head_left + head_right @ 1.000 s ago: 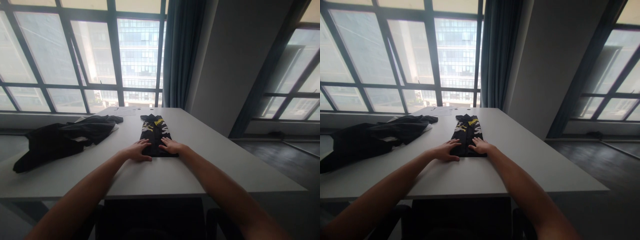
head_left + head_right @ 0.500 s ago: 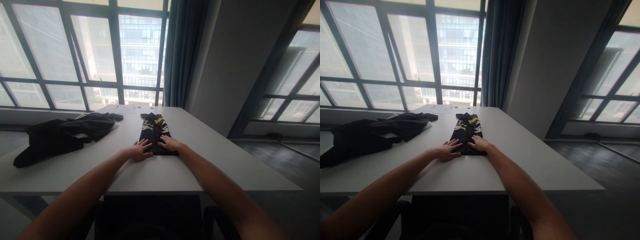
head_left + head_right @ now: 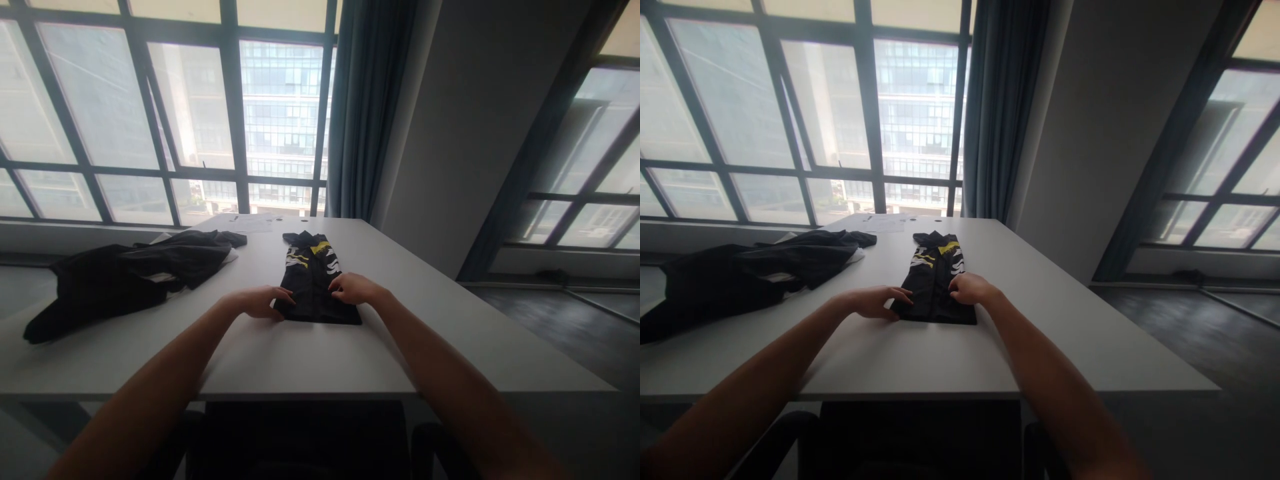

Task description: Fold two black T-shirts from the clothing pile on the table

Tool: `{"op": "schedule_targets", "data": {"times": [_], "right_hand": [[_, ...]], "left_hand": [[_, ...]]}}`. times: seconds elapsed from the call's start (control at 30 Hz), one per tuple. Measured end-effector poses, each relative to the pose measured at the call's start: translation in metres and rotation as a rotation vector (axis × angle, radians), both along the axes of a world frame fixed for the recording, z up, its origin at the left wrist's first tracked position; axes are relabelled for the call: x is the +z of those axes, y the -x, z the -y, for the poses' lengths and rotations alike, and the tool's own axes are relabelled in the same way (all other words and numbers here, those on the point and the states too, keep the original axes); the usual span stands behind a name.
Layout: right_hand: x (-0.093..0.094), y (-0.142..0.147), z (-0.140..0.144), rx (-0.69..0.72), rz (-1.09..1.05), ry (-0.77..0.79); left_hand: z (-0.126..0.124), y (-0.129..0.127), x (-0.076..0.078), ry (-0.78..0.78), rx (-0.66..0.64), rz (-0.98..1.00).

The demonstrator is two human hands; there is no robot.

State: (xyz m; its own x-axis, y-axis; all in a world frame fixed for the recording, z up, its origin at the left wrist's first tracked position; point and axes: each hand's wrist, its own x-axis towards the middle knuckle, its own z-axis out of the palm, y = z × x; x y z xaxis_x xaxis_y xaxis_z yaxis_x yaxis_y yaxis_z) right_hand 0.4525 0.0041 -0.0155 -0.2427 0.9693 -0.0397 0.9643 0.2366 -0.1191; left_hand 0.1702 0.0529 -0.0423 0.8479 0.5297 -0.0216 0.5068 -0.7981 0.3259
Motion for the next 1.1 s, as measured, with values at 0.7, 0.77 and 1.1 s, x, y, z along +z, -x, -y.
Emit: {"op": "schedule_targets", "data": {"times": [0.7,0.77,1.1], "right_hand": [[-0.004,-0.015,0.005,0.136,-0.213,0.152],[-0.005,-0.014,0.007,0.109,-0.207,0.223],[-0.007,-0.001,0.006,0.287,-0.214,0.079]], "left_hand": [[-0.002,-0.017,0.000,-0.070,0.451,0.860],[-0.006,-0.013,0.000,-0.026,0.378,0.821],[-0.015,0.013,-0.003,0.098,0.117,0.406]]}}
